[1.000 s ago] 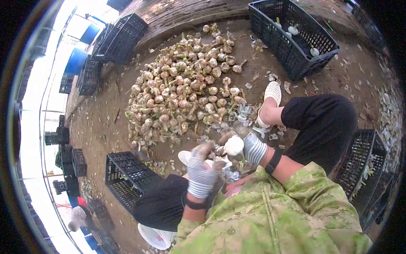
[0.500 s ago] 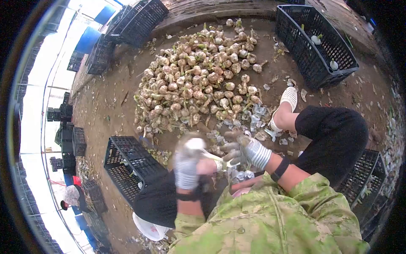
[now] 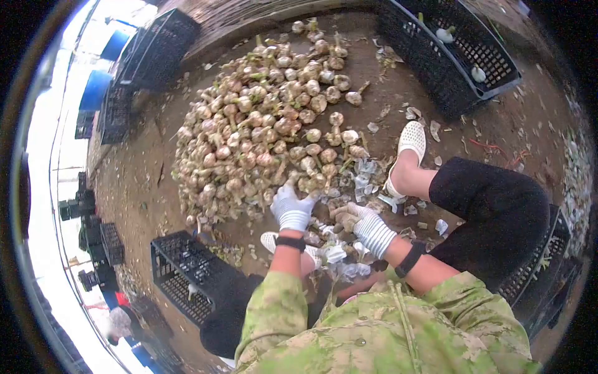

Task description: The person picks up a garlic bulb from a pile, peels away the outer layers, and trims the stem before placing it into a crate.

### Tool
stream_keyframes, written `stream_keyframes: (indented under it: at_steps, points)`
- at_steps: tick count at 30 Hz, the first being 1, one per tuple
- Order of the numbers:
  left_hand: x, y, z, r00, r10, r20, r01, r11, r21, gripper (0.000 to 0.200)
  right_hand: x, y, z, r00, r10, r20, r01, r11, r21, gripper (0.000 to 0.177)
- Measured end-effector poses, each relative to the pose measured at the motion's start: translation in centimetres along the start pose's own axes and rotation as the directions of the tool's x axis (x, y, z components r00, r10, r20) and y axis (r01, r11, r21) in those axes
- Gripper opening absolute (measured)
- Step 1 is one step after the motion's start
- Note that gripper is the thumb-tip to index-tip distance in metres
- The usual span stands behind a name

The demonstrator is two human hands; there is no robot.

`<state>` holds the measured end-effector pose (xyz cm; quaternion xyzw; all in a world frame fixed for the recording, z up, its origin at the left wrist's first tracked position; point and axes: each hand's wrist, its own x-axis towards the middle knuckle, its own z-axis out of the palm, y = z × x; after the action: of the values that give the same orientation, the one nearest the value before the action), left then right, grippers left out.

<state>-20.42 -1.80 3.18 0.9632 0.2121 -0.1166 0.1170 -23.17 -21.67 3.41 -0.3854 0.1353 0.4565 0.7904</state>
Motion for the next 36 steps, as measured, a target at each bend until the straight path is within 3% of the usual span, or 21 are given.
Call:
stream_keyframes:
  at_steps: [2,3,5,6,7,9,10,11,12,13,15,17,18,19,20,21,23,24,29,32,36]
  points:
    - [2.5,0.6,3.3,0.993,-0.001,0.115,-0.02,0.983,0.182,0.055,0.4,0.0,-0.7,1.0,0.013,0.003,-0.013,0.994,0.106,0.033]
    - [3.5,0.5,4.1,0.994,0.013,0.106,-0.029,0.989,0.146,0.035,-0.1,-0.9,0.4,0.997,-0.046,-0.06,0.046,0.999,-0.011,0.031]
    - [4.6,0.4,4.5,0.99,-0.053,0.131,0.042,0.996,0.083,0.026,-0.3,-1.7,0.2,0.986,-0.112,-0.123,0.096,0.987,-0.131,0.03]
    - [4.5,0.1,4.1,0.997,0.076,0.004,-0.076,0.997,-0.019,0.023,0.0,-1.5,-0.6,0.992,-0.091,-0.088,0.086,0.995,-0.058,0.026]
    - [4.3,-0.3,3.6,0.997,0.08,0.006,-0.08,0.997,-0.014,0.023,0.2,-1.4,-1.1,0.997,-0.069,-0.046,0.07,0.997,0.016,0.023]
    - [2.8,-0.2,0.9,0.976,0.219,0.017,-0.218,0.973,-0.071,0.024,-1.0,-3.8,1.8,0.991,-0.038,-0.131,0.028,0.997,-0.075,0.024]
    - [1.3,-0.6,0.1,0.944,0.309,-0.121,-0.322,0.94,-0.112,0.023,-1.5,-4.6,2.7,0.979,-0.123,-0.16,0.07,0.952,-0.299,0.026]
    - [-0.2,-0.2,-1.6,0.917,0.37,-0.149,-0.393,0.903,-0.172,0.022,-1.8,-4.9,3.3,0.963,-0.213,-0.167,0.101,0.855,-0.508,0.028]
    - [-1.8,0.1,-3.1,0.898,0.416,-0.147,-0.439,0.871,-0.222,0.022,-1.1,-3.6,2.3,0.913,-0.402,-0.063,0.231,0.639,-0.733,0.033]
    - [-3.3,0.7,-4.4,0.875,0.461,-0.148,-0.484,0.832,-0.271,0.023,-1.4,-3.7,2.8,0.916,-0.398,-0.049,0.237,0.636,-0.735,0.033]
    - [-6.2,2.2,-7.0,0.787,0.605,-0.123,-0.609,0.729,-0.313,0.025,-2.4,-4.1,3.9,0.822,-0.54,0.184,0.269,0.082,-0.96,0.031]
    - [-8.7,2.6,-6.6,0.736,0.652,-0.182,-0.671,0.666,-0.327,0.03,-2.4,-3.1,3.0,0.818,-0.524,0.235,0.265,-0.018,-0.964,0.028]
    - [-10.0,2.8,-6.4,0.866,0.443,-0.23,-0.481,0.618,-0.621,0.037,-2.5,-3.1,3.0,0.829,-0.525,0.192,0.281,0.095,-0.955,0.025]
    - [-10.9,2.8,-6.4,0.956,0.22,-0.196,-0.277,0.449,-0.85,0.044,-2.7,-3.2,3.1,0.839,-0.523,0.15,0.295,0.206,-0.933,0.021]
    - [-11.7,2.5,-7.2,0.922,0.233,-0.309,-0.387,0.579,-0.718,0.057,-3.9,-4.2,4.3,0.858,-0.506,0.088,0.311,0.376,-0.873,0.021]
    - [-12.5,2.4,-7.3,0.917,0.235,-0.322,-0.399,0.576,-0.713,0.057,-4.5,-4.5,4.8,0.852,-0.514,0.098,0.322,0.367,-0.873,0.021]
    - [-14.4,2.6,-6.7,0.897,0.25,-0.363,-0.44,0.552,-0.708,0.062,-5.5,-4.8,5.2,0.954,-0.298,0.035,0.277,0.831,-0.483,0.023]
    - [-15.1,2.5,-5.7,0.892,0.254,-0.373,-0.451,0.52,-0.725,0.065,-6.0,-4.5,5.4,0.974,-0.219,0.052,0.223,0.908,-0.356,0.027]
    - [-16.4,2.7,-6.2,0.859,0.285,-0.425,-0.503,0.626,-0.597,0.068,-7.2,-4.2,6.1,0.962,-0.249,0.115,0.274,0.897,-0.347,0.035]
    - [-16.6,3.1,-6.9,0.801,0.356,-0.481,-0.564,0.718,-0.408,0.066,-7.3,-3.9,6.7,0.977,-0.206,-0.058,0.17,0.91,-0.379,0.032]
    - [-16.6,2.7,-6.7,0.81,0.399,-0.429,-0.551,0.768,-0.326,0.064,-6.1,-2.8,5.1,0.971,-0.234,-0.055,0.189,0.883,-0.429,0.029]
